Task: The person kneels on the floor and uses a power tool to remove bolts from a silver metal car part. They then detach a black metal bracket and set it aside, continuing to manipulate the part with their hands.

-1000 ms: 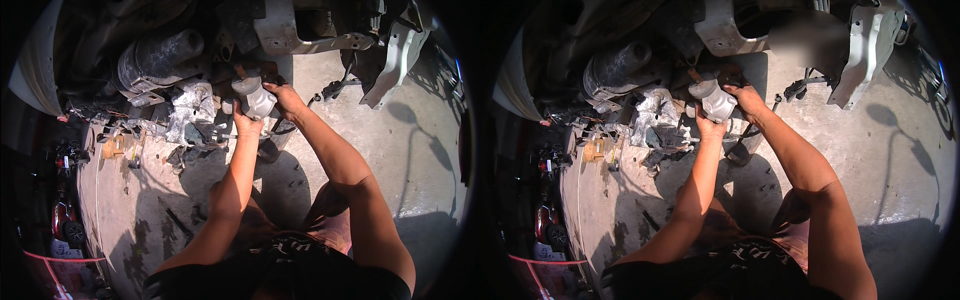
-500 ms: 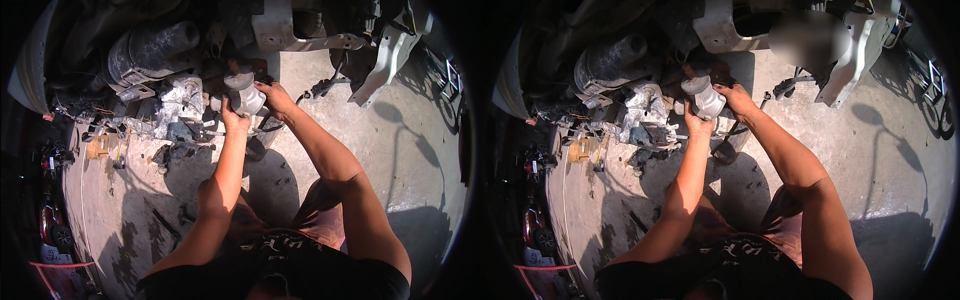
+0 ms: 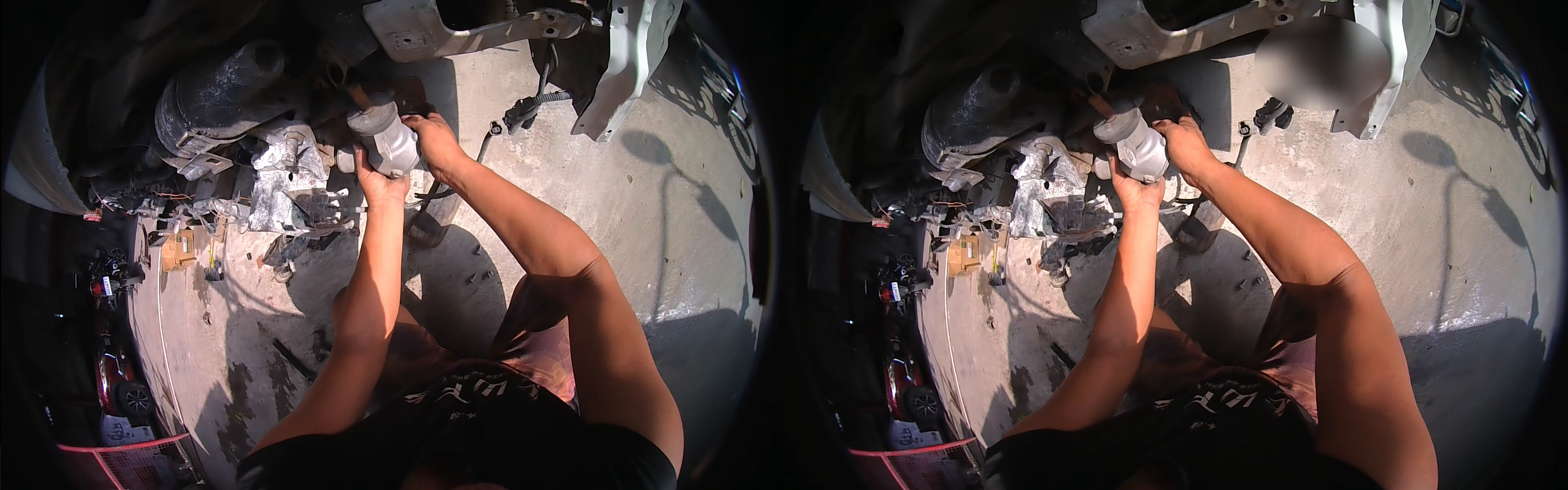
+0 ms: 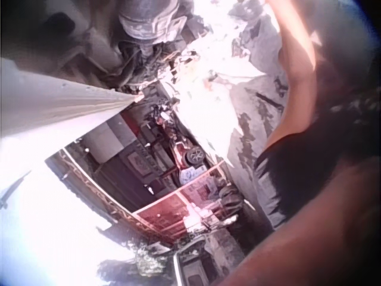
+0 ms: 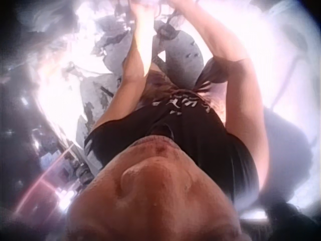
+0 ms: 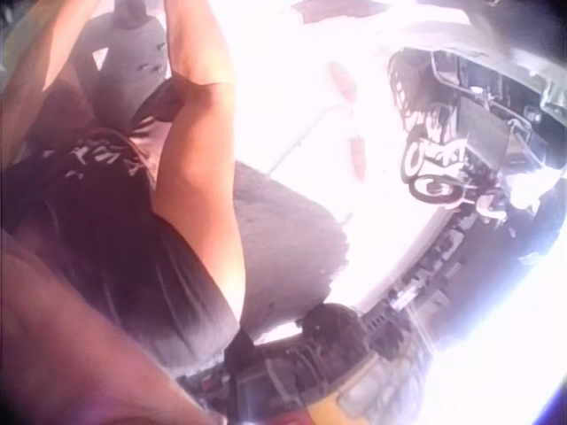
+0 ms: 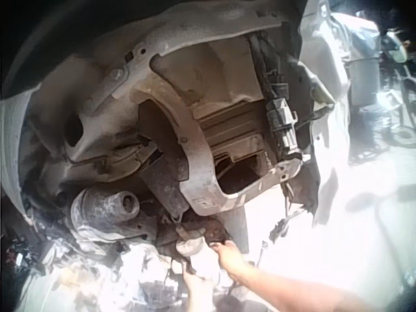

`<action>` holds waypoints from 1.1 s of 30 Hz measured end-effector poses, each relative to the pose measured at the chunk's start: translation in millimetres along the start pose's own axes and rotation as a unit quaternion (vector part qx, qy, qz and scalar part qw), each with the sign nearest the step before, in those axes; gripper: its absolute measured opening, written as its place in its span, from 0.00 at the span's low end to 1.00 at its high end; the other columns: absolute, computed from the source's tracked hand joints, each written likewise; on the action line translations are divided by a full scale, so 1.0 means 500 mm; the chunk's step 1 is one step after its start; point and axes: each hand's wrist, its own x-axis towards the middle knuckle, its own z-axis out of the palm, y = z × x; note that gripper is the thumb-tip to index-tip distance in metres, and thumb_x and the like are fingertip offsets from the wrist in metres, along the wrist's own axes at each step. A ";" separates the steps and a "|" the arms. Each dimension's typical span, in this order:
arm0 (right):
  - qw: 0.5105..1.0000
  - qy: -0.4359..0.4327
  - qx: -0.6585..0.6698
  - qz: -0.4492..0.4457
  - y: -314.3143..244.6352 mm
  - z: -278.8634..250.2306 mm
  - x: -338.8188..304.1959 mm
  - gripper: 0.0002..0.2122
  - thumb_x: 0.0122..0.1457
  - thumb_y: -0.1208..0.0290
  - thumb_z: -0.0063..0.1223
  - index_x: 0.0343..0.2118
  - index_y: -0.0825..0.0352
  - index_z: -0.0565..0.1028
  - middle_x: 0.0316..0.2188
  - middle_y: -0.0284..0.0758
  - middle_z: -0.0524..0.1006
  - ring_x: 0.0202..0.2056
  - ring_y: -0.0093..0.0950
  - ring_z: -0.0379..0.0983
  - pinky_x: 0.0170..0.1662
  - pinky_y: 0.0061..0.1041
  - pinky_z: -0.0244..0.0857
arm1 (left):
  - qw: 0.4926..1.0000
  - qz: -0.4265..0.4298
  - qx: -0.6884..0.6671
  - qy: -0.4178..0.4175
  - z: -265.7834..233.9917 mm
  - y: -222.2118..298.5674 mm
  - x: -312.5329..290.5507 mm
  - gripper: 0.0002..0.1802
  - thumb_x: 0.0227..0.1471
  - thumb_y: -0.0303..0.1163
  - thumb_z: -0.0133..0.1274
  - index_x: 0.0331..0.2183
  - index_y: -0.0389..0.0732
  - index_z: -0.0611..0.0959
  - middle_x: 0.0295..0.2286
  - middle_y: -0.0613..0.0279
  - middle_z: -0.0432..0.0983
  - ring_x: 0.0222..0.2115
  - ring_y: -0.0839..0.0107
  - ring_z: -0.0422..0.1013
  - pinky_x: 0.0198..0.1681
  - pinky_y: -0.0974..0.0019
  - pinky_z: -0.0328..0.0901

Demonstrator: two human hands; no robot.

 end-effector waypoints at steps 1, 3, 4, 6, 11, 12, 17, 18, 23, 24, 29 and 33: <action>1.000 0.019 -0.023 0.000 0.003 -0.001 0.005 0.15 0.60 0.67 0.49 0.42 0.75 0.76 0.50 0.49 0.70 0.53 0.39 0.67 0.54 0.31 0.61 | 1.000 -0.003 0.007 -0.007 0.000 -0.002 -0.001 0.32 0.57 0.57 0.46 0.55 0.45 0.73 0.52 0.61 0.72 0.54 0.58 0.67 0.60 0.51 0.60; 0.997 0.051 -0.052 -0.001 0.007 0.004 0.012 0.17 0.60 0.66 0.47 0.42 0.77 0.75 0.50 0.53 0.69 0.54 0.44 0.65 0.55 0.32 0.60 | 1.000 -0.005 -0.005 -0.004 -0.003 -0.003 0.003 0.32 0.57 0.57 0.46 0.55 0.46 0.73 0.52 0.62 0.72 0.54 0.58 0.67 0.60 0.51 0.60; 0.997 0.060 -0.058 -0.006 0.009 0.008 0.011 0.18 0.59 0.65 0.47 0.42 0.78 0.75 0.50 0.54 0.69 0.54 0.44 0.65 0.55 0.32 0.59 | 1.000 -0.004 -0.011 -0.003 -0.007 -0.002 0.006 0.32 0.57 0.57 0.47 0.55 0.46 0.73 0.52 0.62 0.72 0.54 0.58 0.68 0.59 0.51 0.60; 0.994 0.079 -0.072 -0.019 0.010 0.008 0.011 0.19 0.59 0.65 0.47 0.41 0.80 0.74 0.51 0.55 0.68 0.55 0.45 0.64 0.56 0.32 0.58 | 1.000 0.006 0.001 -0.029 -0.014 -0.002 0.008 0.31 0.56 0.57 0.48 0.54 0.46 0.74 0.50 0.62 0.74 0.52 0.59 0.69 0.58 0.52 0.62; 0.993 0.078 -0.090 -0.025 -0.001 0.018 0.002 0.21 0.57 0.65 0.47 0.42 0.82 0.73 0.54 0.59 0.66 0.58 0.49 0.61 0.59 0.32 0.56 | 0.999 0.027 0.030 -0.020 -0.022 -0.001 0.009 0.30 0.55 0.58 0.51 0.51 0.47 0.77 0.49 0.66 0.75 0.50 0.61 0.71 0.57 0.54 0.63; 0.992 0.087 -0.086 -0.025 -0.002 0.019 0.001 0.21 0.57 0.65 0.47 0.43 0.82 0.73 0.54 0.59 0.66 0.58 0.49 0.61 0.59 0.32 0.57 | 0.999 0.030 0.037 -0.014 -0.020 0.000 0.009 0.30 0.55 0.58 0.51 0.51 0.47 0.77 0.49 0.66 0.75 0.50 0.62 0.71 0.57 0.54 0.63; 0.994 0.104 -0.006 -0.041 0.028 0.012 0.027 0.21 0.55 0.67 0.49 0.45 0.81 0.72 0.49 0.58 0.72 0.52 0.48 0.69 0.54 0.33 0.61 | 0.998 0.006 0.056 0.013 -0.012 -0.006 0.001 0.31 0.55 0.59 0.48 0.51 0.48 0.78 0.49 0.67 0.76 0.52 0.64 0.70 0.59 0.54 0.60; 0.994 0.089 0.030 -0.047 0.027 0.018 0.031 0.21 0.55 0.67 0.50 0.46 0.80 0.72 0.47 0.58 0.73 0.51 0.48 0.70 0.53 0.33 0.62 | 0.998 0.009 0.053 0.015 -0.013 -0.003 0.003 0.31 0.55 0.60 0.48 0.51 0.48 0.78 0.49 0.67 0.76 0.52 0.64 0.70 0.60 0.54 0.59; 0.993 0.112 0.018 -0.030 0.033 0.019 0.030 0.20 0.54 0.69 0.50 0.46 0.79 0.72 0.46 0.56 0.75 0.49 0.46 0.72 0.51 0.33 0.63 | 0.999 0.008 0.048 -0.011 -0.023 -0.004 0.005 0.31 0.56 0.60 0.46 0.52 0.48 0.77 0.50 0.67 0.75 0.53 0.63 0.69 0.60 0.53 0.59; 0.993 0.111 0.021 -0.026 0.032 0.019 0.032 0.20 0.54 0.69 0.50 0.46 0.79 0.72 0.46 0.56 0.75 0.49 0.46 0.72 0.51 0.33 0.63 | 0.998 0.012 0.052 -0.023 -0.024 -0.004 0.007 0.31 0.56 0.60 0.46 0.52 0.48 0.77 0.50 0.67 0.75 0.53 0.63 0.69 0.60 0.53 0.59; 0.993 0.117 0.026 -0.016 -0.009 0.037 -0.009 0.19 0.54 0.70 0.49 0.46 0.78 0.73 0.46 0.56 0.75 0.47 0.45 0.73 0.50 0.33 0.64 | 0.999 0.001 0.037 0.004 -0.026 0.004 0.000 0.31 0.57 0.60 0.46 0.51 0.49 0.78 0.49 0.67 0.75 0.52 0.64 0.70 0.59 0.54 0.60; 0.992 0.120 0.006 -0.030 -0.011 0.025 0.003 0.14 0.53 0.75 0.49 0.42 0.76 0.73 0.39 0.46 0.76 0.40 0.35 0.73 0.45 0.30 0.67 | 0.999 -0.005 0.039 0.006 -0.009 -0.002 -0.005 0.31 0.56 0.60 0.48 0.51 0.49 0.78 0.50 0.68 0.75 0.52 0.64 0.69 0.59 0.54 0.61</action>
